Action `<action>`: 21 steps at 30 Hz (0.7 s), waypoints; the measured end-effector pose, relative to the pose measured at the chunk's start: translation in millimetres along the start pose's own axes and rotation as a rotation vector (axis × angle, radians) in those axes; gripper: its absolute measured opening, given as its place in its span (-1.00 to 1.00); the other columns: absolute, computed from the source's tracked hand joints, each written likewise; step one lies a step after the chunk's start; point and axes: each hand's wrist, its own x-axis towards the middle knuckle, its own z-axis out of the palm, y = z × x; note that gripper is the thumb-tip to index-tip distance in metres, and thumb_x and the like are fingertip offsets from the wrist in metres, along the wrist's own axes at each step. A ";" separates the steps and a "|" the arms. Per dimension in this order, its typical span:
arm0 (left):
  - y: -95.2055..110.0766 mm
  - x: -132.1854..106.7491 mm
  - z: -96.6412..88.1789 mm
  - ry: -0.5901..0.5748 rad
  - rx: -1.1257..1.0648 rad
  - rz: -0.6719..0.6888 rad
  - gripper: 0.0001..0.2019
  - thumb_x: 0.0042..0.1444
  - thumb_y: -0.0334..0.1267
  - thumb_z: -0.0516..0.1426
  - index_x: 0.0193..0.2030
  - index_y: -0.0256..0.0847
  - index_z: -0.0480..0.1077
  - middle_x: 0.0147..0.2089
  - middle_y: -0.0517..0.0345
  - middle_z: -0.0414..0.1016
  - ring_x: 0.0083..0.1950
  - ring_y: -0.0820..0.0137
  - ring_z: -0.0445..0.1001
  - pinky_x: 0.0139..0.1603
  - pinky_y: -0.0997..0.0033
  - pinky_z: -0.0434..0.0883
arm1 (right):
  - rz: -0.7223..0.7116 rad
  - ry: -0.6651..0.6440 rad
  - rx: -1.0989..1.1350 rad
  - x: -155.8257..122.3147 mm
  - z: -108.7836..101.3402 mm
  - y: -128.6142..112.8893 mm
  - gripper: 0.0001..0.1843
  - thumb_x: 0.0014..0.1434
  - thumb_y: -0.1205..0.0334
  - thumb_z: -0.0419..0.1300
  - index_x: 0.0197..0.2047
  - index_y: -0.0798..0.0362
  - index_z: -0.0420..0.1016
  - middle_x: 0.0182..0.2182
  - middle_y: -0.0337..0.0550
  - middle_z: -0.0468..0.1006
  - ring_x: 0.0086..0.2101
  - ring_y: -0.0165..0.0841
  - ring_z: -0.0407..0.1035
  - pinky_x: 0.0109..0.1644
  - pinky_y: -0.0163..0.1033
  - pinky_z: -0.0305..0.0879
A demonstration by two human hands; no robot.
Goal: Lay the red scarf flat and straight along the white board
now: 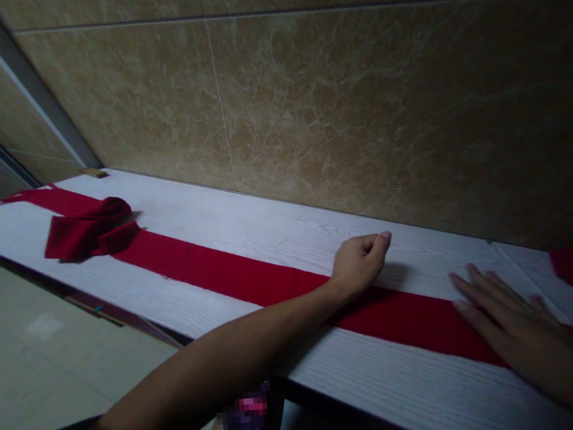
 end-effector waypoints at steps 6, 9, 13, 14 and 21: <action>-1.5 1.0 0.7 -0.003 -0.022 0.011 -0.44 0.33 0.21 -0.05 -0.57 -0.13 0.04 -0.55 0.31 0.02 -0.46 0.47 0.07 -0.39 0.35 0.00 | -0.184 -0.115 0.193 22.9 -12.7 -136.2 -0.33 0.48 -0.08 -0.23 0.44 0.04 0.31 0.44 0.04 0.21 0.43 -0.04 0.06 0.45 0.41 -0.02; -2.6 1.4 0.7 0.003 -0.031 0.002 -0.44 0.32 0.22 -0.04 -0.56 -0.13 0.04 -0.55 0.31 0.03 -0.45 0.47 0.05 -0.39 0.35 0.01 | -0.231 -0.186 0.224 34.0 -21.0 -167.4 -0.36 0.49 0.04 -0.25 0.36 0.13 0.41 0.39 0.11 0.31 0.40 -0.01 0.13 0.44 0.44 -0.03; -2.8 1.4 -0.1 0.014 -0.019 0.003 -0.44 0.32 0.24 -0.04 -0.55 -0.13 0.03 -0.54 0.31 0.01 -0.44 0.47 0.03 -0.39 0.35 0.00 | -0.289 -0.268 0.185 42.4 -28.3 -182.0 -0.41 0.43 0.23 -0.21 0.33 0.09 0.45 0.31 0.13 0.43 0.33 -0.01 0.25 0.45 0.47 -0.11; -2.9 1.4 -0.2 0.016 -0.018 0.001 -0.43 0.32 0.25 -0.05 -0.55 -0.13 0.03 -0.53 0.31 0.01 -0.44 0.47 0.03 -0.38 0.35 0.01 | -0.303 -0.274 0.174 42.3 -28.2 -181.9 -0.41 0.42 0.26 -0.20 0.34 0.08 0.45 0.31 0.13 0.43 0.33 -0.01 0.25 0.45 0.47 -0.14; -4.7 1.3 -0.1 0.008 -0.018 0.023 -0.44 0.33 0.24 -0.06 -0.55 -0.12 0.03 -0.54 0.32 0.00 -0.45 0.47 0.03 -0.39 0.34 0.00 | -0.247 -0.138 0.128 28.3 -5.1 -146.1 -0.35 0.47 0.13 -0.29 0.44 0.11 0.32 0.40 0.09 0.28 0.42 -0.05 0.08 0.46 0.43 -0.10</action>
